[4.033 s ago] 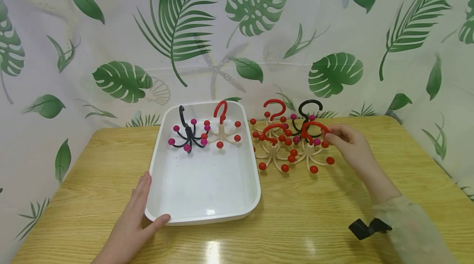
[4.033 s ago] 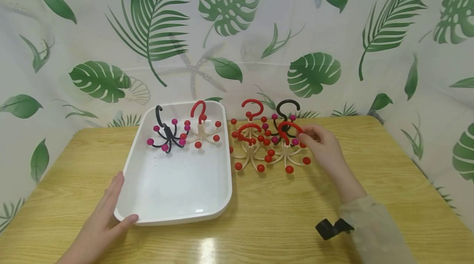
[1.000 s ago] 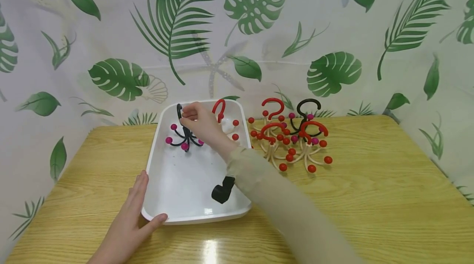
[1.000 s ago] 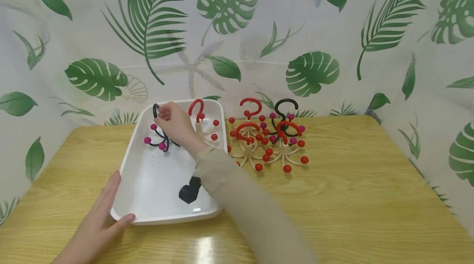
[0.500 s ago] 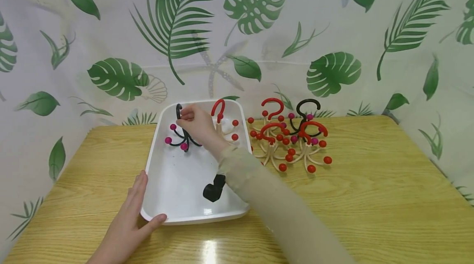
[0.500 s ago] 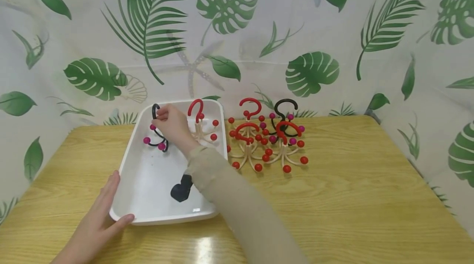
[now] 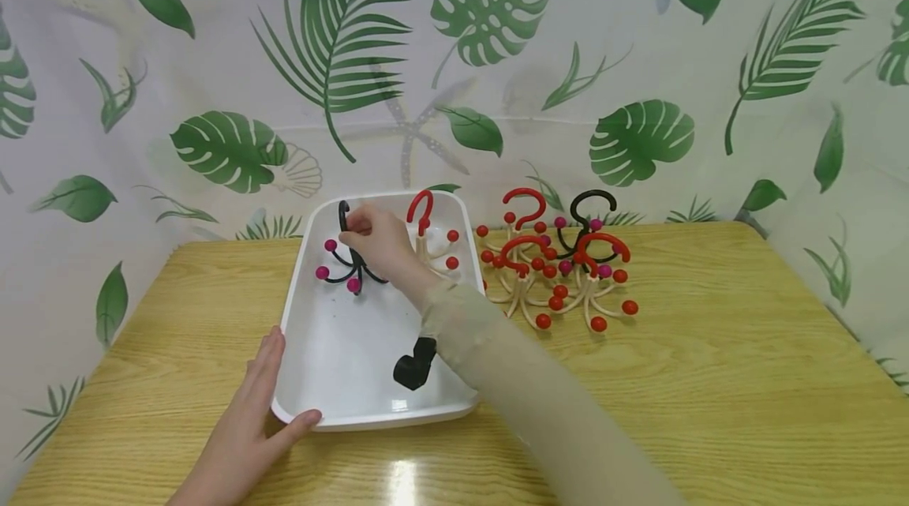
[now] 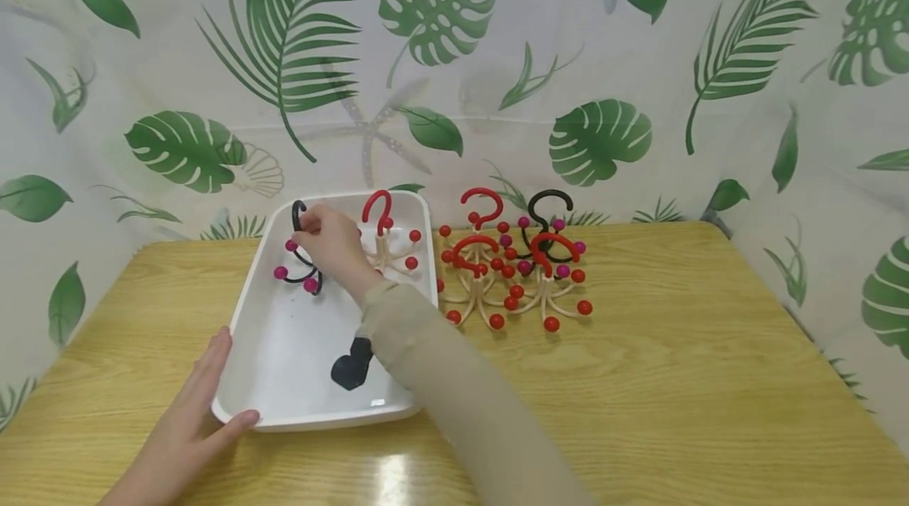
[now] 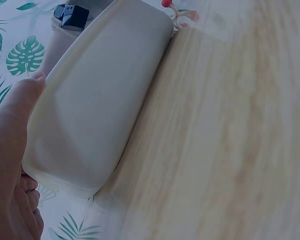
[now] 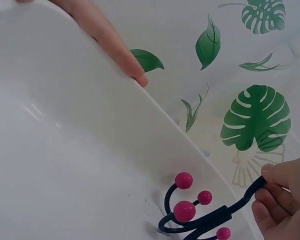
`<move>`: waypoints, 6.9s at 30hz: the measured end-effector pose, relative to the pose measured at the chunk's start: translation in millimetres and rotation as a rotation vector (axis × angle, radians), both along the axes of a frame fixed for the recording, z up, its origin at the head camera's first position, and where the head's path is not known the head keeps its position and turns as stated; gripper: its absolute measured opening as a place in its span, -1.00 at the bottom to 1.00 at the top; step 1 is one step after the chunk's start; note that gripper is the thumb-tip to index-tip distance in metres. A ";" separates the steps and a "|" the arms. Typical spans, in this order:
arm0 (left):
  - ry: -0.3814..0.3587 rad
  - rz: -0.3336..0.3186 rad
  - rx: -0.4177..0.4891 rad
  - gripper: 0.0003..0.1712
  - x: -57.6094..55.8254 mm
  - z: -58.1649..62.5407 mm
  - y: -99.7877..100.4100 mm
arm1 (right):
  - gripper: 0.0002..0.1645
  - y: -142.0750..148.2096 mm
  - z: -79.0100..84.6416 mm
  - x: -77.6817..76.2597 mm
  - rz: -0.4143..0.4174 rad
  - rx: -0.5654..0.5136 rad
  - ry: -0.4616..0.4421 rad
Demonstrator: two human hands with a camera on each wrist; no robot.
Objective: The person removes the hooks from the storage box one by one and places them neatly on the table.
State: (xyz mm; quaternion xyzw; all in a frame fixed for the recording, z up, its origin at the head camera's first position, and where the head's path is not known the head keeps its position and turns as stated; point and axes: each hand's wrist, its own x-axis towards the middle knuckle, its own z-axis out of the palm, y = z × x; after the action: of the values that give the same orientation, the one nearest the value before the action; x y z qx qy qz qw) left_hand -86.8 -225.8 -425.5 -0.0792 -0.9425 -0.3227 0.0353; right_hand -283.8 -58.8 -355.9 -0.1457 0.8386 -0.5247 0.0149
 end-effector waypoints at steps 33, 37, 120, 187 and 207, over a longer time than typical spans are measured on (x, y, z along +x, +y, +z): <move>0.014 0.006 0.004 0.17 0.9 -0.9 -0.3 | -0.81 104.5 66.0 83.8 0.259 -0.206 0.027; 0.024 -0.006 0.018 0.16 1.1 -1.2 -0.6 | -0.79 126.2 69.5 92.3 0.258 -0.188 0.065; 0.056 -0.042 0.038 0.12 1.3 -3.3 -2.5 | -0.82 338.9 8.5 121.8 -0.136 0.184 0.274; 0.047 -0.044 0.048 0.13 0.7 -3.4 -2.5 | -0.62 350.5 1.0 115.5 -0.156 0.255 0.246; 0.049 -0.047 0.045 0.12 1.8 -1.8 -1.8 | -0.62 264.8 40.6 102.4 0.066 0.028 0.411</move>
State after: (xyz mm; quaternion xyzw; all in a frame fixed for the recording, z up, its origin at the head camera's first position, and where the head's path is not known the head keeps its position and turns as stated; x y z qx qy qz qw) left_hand -85.0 -227.7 -427.2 -0.1084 -0.9318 -0.3423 0.0527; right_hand -181.4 206.0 -315.3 -0.2768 0.8259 -0.4715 -0.1376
